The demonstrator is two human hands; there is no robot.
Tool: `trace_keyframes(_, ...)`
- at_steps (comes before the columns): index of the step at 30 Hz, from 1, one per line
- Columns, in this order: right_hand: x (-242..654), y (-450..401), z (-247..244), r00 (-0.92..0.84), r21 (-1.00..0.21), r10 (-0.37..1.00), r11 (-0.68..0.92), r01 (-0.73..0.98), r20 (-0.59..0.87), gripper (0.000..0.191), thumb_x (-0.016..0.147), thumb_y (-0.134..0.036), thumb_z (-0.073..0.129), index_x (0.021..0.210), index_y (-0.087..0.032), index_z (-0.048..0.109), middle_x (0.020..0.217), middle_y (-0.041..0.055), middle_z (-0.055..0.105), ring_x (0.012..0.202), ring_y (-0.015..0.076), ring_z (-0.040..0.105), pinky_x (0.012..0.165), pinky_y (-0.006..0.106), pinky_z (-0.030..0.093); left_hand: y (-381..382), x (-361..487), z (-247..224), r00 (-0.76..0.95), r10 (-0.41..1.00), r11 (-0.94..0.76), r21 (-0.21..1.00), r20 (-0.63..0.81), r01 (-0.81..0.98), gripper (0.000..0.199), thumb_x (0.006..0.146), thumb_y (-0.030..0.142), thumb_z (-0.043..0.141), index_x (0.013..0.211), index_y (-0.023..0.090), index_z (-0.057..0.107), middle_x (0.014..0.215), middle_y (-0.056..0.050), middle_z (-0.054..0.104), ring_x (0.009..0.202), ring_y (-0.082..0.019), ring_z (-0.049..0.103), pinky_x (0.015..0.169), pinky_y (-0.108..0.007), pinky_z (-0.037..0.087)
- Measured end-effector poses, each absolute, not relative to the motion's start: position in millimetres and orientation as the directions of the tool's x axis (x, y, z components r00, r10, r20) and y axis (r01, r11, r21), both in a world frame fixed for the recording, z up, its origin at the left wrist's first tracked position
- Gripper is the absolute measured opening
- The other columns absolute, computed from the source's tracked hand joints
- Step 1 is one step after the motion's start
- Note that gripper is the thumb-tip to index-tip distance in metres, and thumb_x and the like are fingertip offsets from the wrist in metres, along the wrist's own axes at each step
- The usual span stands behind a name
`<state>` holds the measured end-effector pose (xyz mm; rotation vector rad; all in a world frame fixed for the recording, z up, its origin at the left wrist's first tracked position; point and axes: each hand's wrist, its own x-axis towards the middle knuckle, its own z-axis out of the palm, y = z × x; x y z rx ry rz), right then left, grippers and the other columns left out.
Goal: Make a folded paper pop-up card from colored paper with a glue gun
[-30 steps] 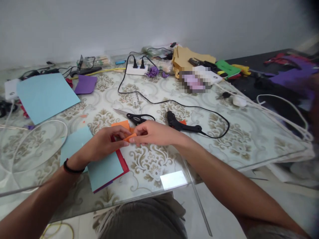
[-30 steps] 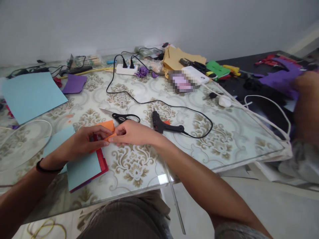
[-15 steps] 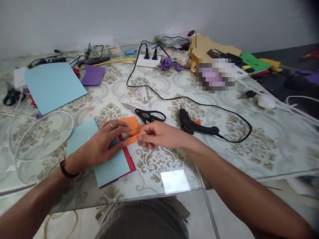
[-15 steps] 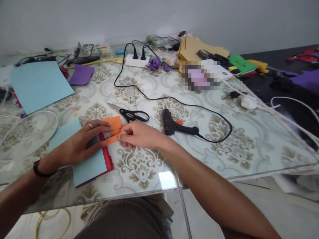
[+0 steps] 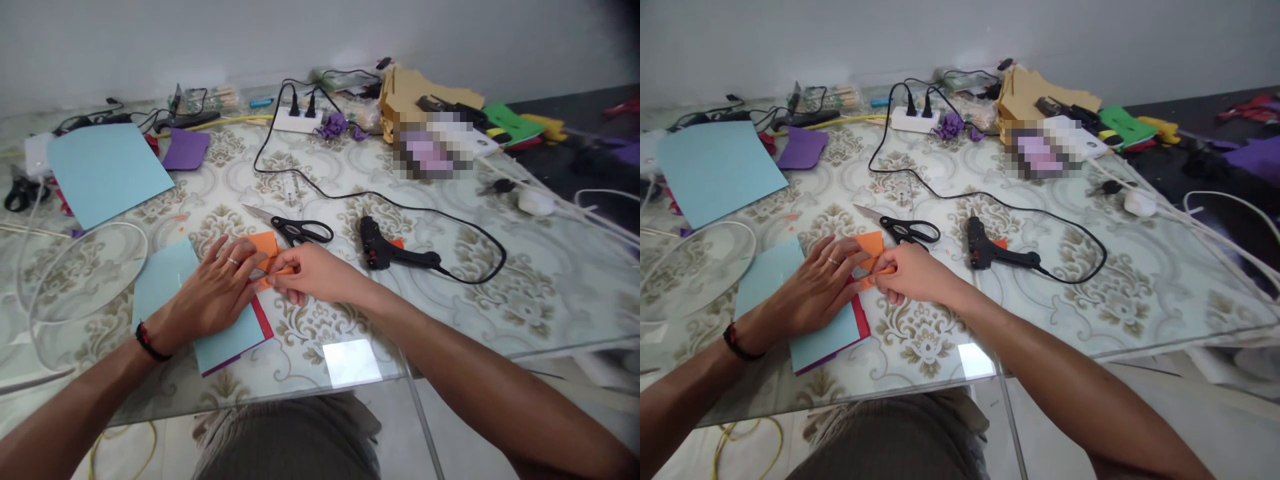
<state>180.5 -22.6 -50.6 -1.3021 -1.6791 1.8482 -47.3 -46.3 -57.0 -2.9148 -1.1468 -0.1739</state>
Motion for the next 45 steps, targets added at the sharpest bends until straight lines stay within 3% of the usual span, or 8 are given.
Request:
trace_keyframes(4,177.6,-24.5,-42.5,-0.539,-0.885,0.731,-0.195,0.423,-0.419,0.034,0.09,-0.03,0.083,0.065,-0.018,0.063,0.053,-0.0042,0.065,0.043,0.0095,0.061,0.043,0.018,0.048,-47.0,-46.3,-58.6,0.715,0.691,-0.719,-0.002,0.106,0.695,0.045,0.109,0.03,0.041,0.149,0.013,0.054,0.147,-0.019,0.061,0.148,-0.035,0.049,0.132,-0.061,0.025)
trace_keyframes(9,179.4,-22.3,-37.2,-0.549,-0.872,0.708,-0.201,0.447,-0.444,0.035,0.095,-0.022,0.075,0.062,-0.017,0.063,0.055,-0.0034,0.067,0.042,0.0088,0.061,0.042,0.018,0.047,-46.2,-46.3,-57.6,0.716,0.691,-0.722,0.034,0.1,0.691,0.043,0.11,0.03,0.041,0.146,0.016,0.058,0.147,-0.018,0.061,0.15,-0.034,0.048,0.133,-0.063,0.023)
trace_keyframes(15,189.5,-14.6,-46.2,-0.55,-0.879,0.706,-0.23,0.418,-0.446,0.039,0.097,-0.01,0.062,0.058,-0.017,0.062,0.053,-0.0002,0.069,0.04,0.0108,0.064,0.042,0.02,0.051,-44.7,-49.9,-61.1,0.722,0.685,-0.728,0.068,0.097,0.682,0.05,0.11,0.028,0.042,0.158,0.018,0.047,0.158,-0.017,0.054,0.162,-0.036,0.031,0.134,-0.064,0.018)
trace_keyframes(21,194.2,-17.1,-50.2,-0.545,-0.886,0.718,-0.227,0.405,-0.433,0.035,0.096,-0.02,0.071,0.062,-0.016,0.065,0.055,0.0005,0.07,0.043,0.0119,0.066,0.044,0.021,0.053,-45.3,-49.9,-62.6,0.714,0.689,-0.725,0.112,0.126,0.679,0.051,0.111,0.029,0.042,0.161,0.019,0.045,0.162,-0.017,0.052,0.164,-0.036,0.028,0.134,-0.064,0.017)
trace_keyframes(27,195.2,-21.2,-46.9,-0.519,-0.875,0.728,-0.237,0.423,-0.448,0.038,0.099,-0.013,0.064,0.061,-0.016,0.062,0.054,-0.0012,0.067,0.041,0.0105,0.064,0.043,0.02,0.052,-45.1,-50.7,-57.3,0.704,0.694,-0.72,0.171,0.15,0.673,0.035,0.11,0.032,0.047,0.136,0.02,0.066,0.146,-0.017,0.059,0.152,-0.035,0.044,0.132,-0.065,0.02)
trace_keyframes(32,196.7,-20.0,-50.2,-0.591,-0.903,0.689,-0.249,0.35,-0.419,0.033,0.098,-0.017,0.068,0.066,-0.017,0.061,0.057,-0.0025,0.069,0.04,0.0088,0.062,0.044,0.019,0.052,-39.5,-55.2,-44.1,0.74,0.649,-0.75,0.312,0.177,0.583,0.025,0.109,0.028,0.047,0.111,0.021,0.071,0.122,-0.012,0.066,0.121,-0.029,0.057,0.116,-0.058,0.039)
trace_keyframes(40,201.3,-18.4,-54.6,-0.664,-0.932,0.658,-0.201,0.301,-0.356,0.032,0.1,-0.033,0.069,0.073,-0.016,0.062,0.064,-0.0008,0.07,0.045,0.0094,0.064,0.045,0.02,0.055,-12.5,-54.9,1.6,0.877,0.452,-0.76,0.446,-0.16,0.473,0.012,0.1,0.033,0.069,0.095,0.023,0.068,0.111,-0.007,0.072,0.111,-0.026,0.063,0.106,-0.044,0.043)
trace_keyframes(45,201.6,-18.9,-48.3,-0.675,-0.96,0.685,-0.168,0.222,-0.276,0.035,0.098,-0.04,0.071,0.073,-0.017,0.063,0.064,-0.0013,0.07,0.048,0.0095,0.066,0.049,0.02,0.056,1.7,-46.2,20.5,0.826,0.432,-0.757,0.351,-0.363,0.55,0.042,0.067,0.025,0.098,0.098,0.025,0.069,0.111,-0.002,0.072,0.11,-0.028,0.062,0.097,-0.037,0.043)
